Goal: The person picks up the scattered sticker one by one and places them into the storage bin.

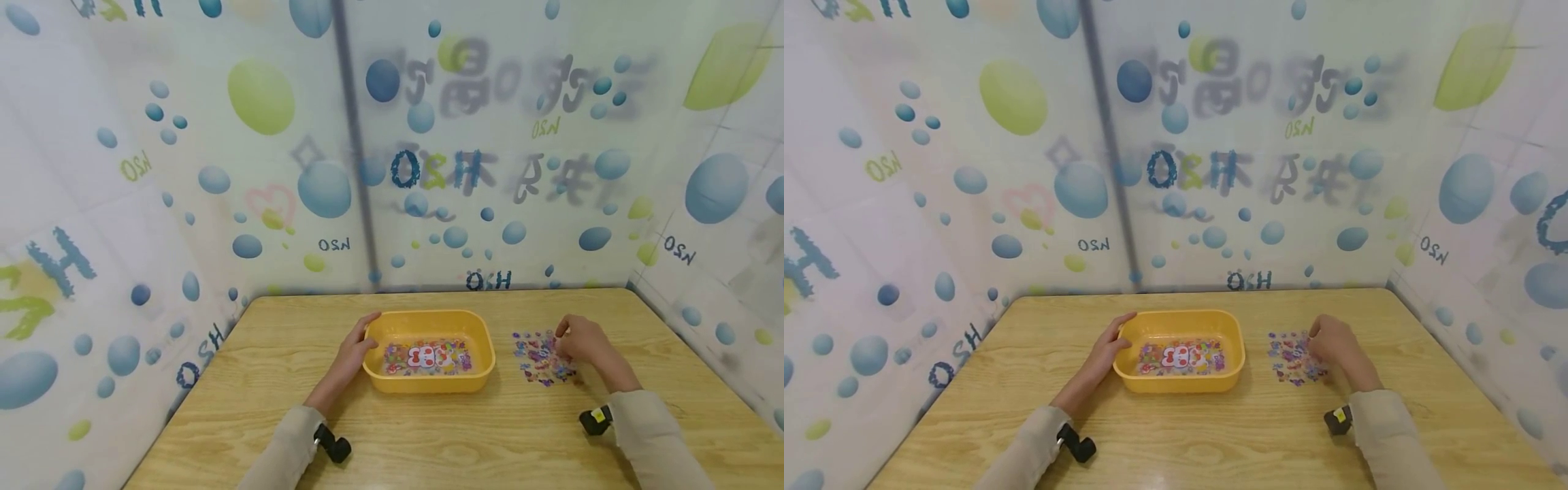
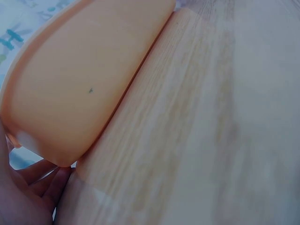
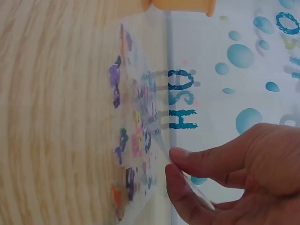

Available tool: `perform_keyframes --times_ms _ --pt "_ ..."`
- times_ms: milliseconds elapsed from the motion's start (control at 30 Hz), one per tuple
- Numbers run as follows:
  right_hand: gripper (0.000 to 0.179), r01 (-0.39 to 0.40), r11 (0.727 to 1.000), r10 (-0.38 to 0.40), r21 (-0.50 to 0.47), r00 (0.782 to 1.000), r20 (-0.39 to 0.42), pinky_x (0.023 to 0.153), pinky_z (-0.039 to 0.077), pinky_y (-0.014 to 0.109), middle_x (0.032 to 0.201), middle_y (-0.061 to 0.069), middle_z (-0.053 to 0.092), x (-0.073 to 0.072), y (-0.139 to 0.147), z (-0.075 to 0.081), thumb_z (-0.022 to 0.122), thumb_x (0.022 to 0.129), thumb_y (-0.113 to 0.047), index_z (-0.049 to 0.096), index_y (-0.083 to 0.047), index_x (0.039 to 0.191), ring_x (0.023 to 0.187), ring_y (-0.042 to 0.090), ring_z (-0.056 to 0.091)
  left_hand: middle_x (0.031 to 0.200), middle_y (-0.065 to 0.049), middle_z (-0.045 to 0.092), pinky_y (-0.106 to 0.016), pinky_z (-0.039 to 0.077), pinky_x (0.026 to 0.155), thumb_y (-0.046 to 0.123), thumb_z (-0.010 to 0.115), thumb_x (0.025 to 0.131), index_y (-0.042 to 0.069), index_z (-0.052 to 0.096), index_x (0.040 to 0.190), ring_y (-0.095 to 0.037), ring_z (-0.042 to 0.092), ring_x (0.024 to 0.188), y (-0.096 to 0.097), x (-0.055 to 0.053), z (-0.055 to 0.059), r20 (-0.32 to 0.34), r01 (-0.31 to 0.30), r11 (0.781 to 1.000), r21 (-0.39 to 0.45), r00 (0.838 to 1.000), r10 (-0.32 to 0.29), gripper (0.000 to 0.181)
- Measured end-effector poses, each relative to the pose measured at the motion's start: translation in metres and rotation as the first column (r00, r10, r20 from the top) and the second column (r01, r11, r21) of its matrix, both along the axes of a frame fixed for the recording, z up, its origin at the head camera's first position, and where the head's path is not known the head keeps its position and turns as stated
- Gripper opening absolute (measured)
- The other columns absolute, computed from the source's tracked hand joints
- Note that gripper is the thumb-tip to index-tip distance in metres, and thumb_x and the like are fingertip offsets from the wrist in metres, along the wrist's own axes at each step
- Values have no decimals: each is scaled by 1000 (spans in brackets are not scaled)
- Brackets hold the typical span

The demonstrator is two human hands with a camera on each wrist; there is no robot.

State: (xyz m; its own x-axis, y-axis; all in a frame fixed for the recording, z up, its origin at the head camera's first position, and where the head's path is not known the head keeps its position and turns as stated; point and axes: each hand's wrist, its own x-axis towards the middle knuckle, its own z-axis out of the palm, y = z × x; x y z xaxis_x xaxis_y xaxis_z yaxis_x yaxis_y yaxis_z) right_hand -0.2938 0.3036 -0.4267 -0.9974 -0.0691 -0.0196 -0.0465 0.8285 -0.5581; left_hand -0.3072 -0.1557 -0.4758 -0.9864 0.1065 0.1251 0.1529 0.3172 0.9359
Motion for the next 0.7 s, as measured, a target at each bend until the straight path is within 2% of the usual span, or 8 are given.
perform_keyframes --times_ms 100,233,367,500,700 --pt "24 -16 999 16 -39 1000 1 61 49 33 94 23 68 0 1 3 60 83 2 64 13 105 70 21 58 166 -11 39 -57 38 118 9 50 97 25 47 155 -39 45 147 0 -1 0 1 -2 1000 2 1000 2 61" --pt "28 -35 995 37 -92 999 17 62 54 33 91 21 71 -1 3 5 60 87 2 67 17 109 68 17 61 165 -11 40 -57 39 117 9 50 97 25 47 155 -39 46 146 0 -1 0 -1 -2 1000 -2 1000 2 61" --pt "32 -40 994 41 -106 999 5 63 55 32 90 20 72 -1 6 7 61 91 -1 65 19 115 70 16 62 166 -10 39 -57 37 119 9 50 97 24 47 155 -39 42 149 1 -1 2 -4 2 1000 -2 1000 -2 61" --pt "37 -53 992 54 -117 999 4 65 57 33 100 27 71 0 7 7 61 93 -2 61 22 121 76 18 66 167 -9 38 -57 33 122 9 51 96 24 47 155 -38 39 151 1 0 2 -4 2 1000 -1 1000 -2 61" --pt "43 -78 982 84 -171 996 23 67 62 35 114 36 67 -3 5 3 59 95 -1 54 24 130 79 22 70 166 -11 39 -58 35 120 9 51 96 23 48 155 -40 42 149 0 0 -1 -5 -6 1000 -1 1000 6 60"
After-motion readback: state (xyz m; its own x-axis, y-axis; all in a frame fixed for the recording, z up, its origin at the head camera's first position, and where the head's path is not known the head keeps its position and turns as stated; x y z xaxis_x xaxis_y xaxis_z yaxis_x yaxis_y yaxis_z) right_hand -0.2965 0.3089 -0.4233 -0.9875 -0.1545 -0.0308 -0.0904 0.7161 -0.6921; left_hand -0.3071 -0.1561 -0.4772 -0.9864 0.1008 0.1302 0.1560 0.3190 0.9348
